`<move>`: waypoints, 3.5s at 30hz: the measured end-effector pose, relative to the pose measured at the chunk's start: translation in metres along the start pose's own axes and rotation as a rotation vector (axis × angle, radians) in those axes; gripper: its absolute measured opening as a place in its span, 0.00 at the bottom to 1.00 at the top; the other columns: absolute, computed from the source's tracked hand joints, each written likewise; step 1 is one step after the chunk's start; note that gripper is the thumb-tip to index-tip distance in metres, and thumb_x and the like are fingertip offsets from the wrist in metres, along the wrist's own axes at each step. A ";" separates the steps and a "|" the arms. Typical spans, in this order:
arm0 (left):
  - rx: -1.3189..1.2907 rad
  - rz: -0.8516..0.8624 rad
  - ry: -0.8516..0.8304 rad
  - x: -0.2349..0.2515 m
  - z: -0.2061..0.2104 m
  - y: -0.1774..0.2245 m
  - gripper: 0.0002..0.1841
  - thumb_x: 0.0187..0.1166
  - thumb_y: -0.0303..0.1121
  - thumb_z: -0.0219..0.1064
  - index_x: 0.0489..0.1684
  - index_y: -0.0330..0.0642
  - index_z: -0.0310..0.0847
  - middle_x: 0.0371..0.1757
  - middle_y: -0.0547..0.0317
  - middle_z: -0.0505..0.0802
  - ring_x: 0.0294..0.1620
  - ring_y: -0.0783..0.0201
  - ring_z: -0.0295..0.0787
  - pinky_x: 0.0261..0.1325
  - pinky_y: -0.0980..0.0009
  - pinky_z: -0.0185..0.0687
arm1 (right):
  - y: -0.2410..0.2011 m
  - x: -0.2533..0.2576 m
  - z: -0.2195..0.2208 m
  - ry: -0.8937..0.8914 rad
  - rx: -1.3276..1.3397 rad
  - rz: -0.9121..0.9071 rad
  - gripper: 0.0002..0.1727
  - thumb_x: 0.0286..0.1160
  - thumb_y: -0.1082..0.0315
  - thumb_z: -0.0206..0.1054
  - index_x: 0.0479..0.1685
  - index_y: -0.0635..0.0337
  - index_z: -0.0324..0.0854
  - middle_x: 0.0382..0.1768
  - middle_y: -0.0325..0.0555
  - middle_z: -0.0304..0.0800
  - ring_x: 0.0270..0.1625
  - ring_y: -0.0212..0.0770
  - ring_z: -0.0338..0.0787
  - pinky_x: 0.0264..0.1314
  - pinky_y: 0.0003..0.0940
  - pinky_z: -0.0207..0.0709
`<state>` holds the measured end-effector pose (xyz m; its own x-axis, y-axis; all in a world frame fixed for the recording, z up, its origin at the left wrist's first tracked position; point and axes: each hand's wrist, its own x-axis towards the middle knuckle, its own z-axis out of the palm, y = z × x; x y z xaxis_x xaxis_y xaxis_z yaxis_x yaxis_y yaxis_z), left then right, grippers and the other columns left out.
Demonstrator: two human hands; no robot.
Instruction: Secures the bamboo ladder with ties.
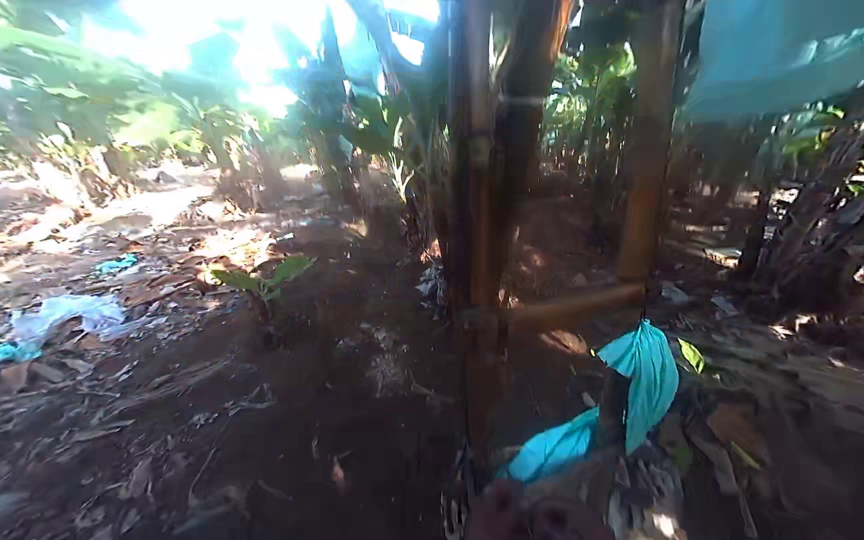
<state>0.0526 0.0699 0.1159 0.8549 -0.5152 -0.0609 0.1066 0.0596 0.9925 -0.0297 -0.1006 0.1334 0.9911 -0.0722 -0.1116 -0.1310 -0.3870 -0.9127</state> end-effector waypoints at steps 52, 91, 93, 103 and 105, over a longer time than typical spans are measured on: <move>0.312 0.086 -0.036 -0.010 0.143 0.027 0.08 0.83 0.32 0.59 0.39 0.39 0.81 0.25 0.54 0.87 0.21 0.61 0.84 0.26 0.63 0.83 | 0.025 -0.066 -0.115 0.130 0.255 -0.142 0.05 0.82 0.68 0.67 0.44 0.57 0.87 0.27 0.37 0.85 0.25 0.29 0.80 0.28 0.25 0.77; -0.234 -0.186 0.038 -0.032 0.128 -0.008 0.09 0.84 0.38 0.62 0.50 0.51 0.87 0.18 0.69 0.74 0.11 0.76 0.62 0.16 0.80 0.65 | 0.049 -0.071 -0.095 0.010 0.534 0.096 0.07 0.81 0.64 0.70 0.50 0.55 0.87 0.38 0.42 0.90 0.32 0.34 0.85 0.33 0.30 0.81; -0.202 -0.183 0.031 -0.031 0.128 -0.007 0.07 0.82 0.37 0.64 0.49 0.50 0.87 0.17 0.69 0.73 0.11 0.76 0.61 0.16 0.80 0.64 | 0.048 -0.071 -0.095 0.005 0.509 0.096 0.07 0.81 0.65 0.69 0.50 0.57 0.88 0.36 0.43 0.90 0.31 0.34 0.85 0.33 0.30 0.80; 0.103 -0.144 0.036 -0.028 0.127 -0.013 0.04 0.79 0.36 0.70 0.37 0.48 0.86 0.20 0.63 0.76 0.15 0.70 0.63 0.19 0.72 0.63 | 0.048 -0.073 -0.097 -0.005 0.357 0.126 0.09 0.81 0.62 0.69 0.50 0.55 0.89 0.37 0.43 0.92 0.34 0.37 0.88 0.38 0.35 0.84; 0.102 -0.136 0.035 -0.029 0.127 -0.013 0.04 0.79 0.36 0.70 0.39 0.47 0.86 0.20 0.63 0.77 0.15 0.70 0.63 0.19 0.72 0.64 | 0.049 -0.073 -0.096 0.000 0.320 0.125 0.08 0.81 0.62 0.69 0.50 0.54 0.89 0.37 0.43 0.92 0.34 0.37 0.88 0.38 0.35 0.85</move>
<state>-0.0381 -0.0244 0.1177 0.8535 -0.4824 -0.1972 0.1716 -0.0971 0.9804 -0.1107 -0.2028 0.1347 0.9678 -0.1005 -0.2307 -0.2379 -0.0669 -0.9690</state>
